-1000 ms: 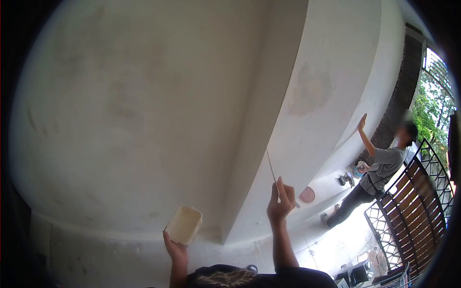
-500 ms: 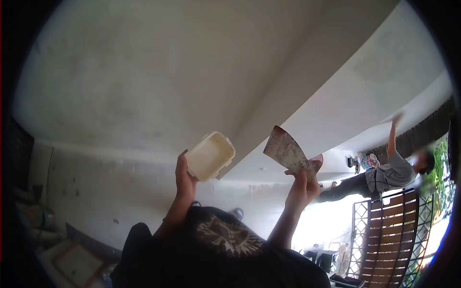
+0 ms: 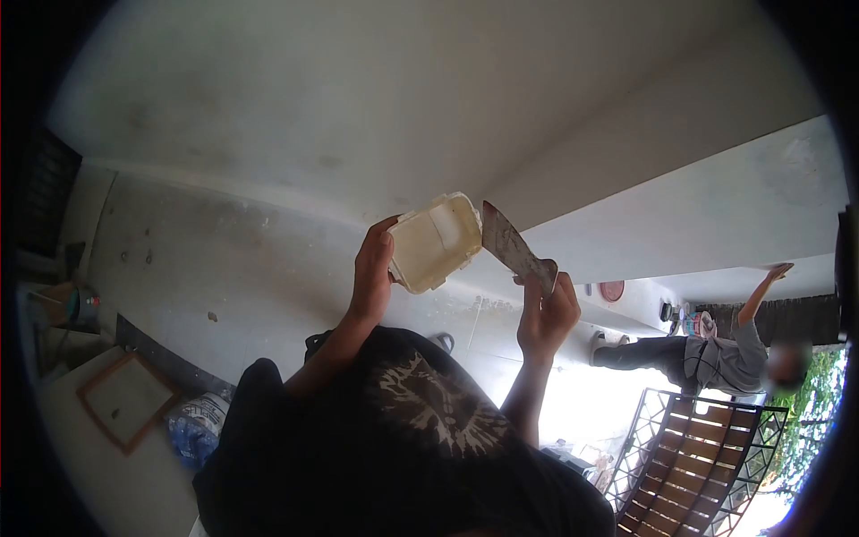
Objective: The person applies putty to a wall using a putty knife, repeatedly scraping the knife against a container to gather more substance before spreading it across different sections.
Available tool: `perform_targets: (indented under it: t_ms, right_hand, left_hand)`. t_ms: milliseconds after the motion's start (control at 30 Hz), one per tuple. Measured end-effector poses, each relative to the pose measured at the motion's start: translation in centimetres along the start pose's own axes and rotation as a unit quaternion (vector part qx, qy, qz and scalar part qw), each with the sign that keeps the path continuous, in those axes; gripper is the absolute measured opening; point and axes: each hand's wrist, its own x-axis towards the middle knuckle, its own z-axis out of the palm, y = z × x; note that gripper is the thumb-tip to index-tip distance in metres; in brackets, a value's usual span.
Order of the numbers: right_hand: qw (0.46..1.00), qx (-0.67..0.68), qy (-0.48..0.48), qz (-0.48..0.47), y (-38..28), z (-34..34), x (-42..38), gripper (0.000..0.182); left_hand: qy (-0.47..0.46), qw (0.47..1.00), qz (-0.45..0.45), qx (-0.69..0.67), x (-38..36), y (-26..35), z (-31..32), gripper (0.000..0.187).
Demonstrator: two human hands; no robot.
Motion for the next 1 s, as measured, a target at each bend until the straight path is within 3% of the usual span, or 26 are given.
perform_targets:
  t_ms: [167, 267, 333, 733, 867, 967, 1000]
  right_hand:
    - [1.0, -0.01, -0.015, 0.009, 0.4, 0.6, -0.3, 0.014]
    - [0.998, -0.047, -0.044, 0.005, 0.4, 0.6, -0.6, 0.005]
    - [0.998, -0.022, -0.048, 0.016, 1.0, 0.9, -1.0, 0.017]
    - [0.992, 0.034, -0.118, 0.043, 3.4, 0.4, 0.7, 0.016]
    - [0.992, 0.07, -0.085, 0.062, 4.2, 0.6, 1.3, 0.008]
    - [0.992, 0.045, -0.11, 0.038, 4.0, 0.0, 1.2, 0.008]
    - [0.985, 0.098, -0.101, 0.097, 4.0, 0.4, 0.9, 0.009]
  left_hand:
    - [0.003, 1.0, -0.001, 0.0, -0.3, -0.6, 0.0, 0.051]
    - [0.003, 1.0, 0.027, 0.007, -0.4, -1.6, -0.3, 0.048]
    - [-0.001, 1.0, 0.017, 0.0, -0.6, -1.7, -0.3, 0.046]
    - [0.009, 1.0, 0.0, -0.017, 1.7, -3.5, 3.2, 0.047]
    - [0.023, 0.999, -0.012, -0.029, 2.5, -4.4, 4.8, 0.047]
    - [0.015, 0.999, -0.012, 0.038, 2.3, -5.2, 5.3, 0.053]
    - [0.018, 0.999, -0.015, 0.046, 2.3, -5.4, 5.4, 0.053]
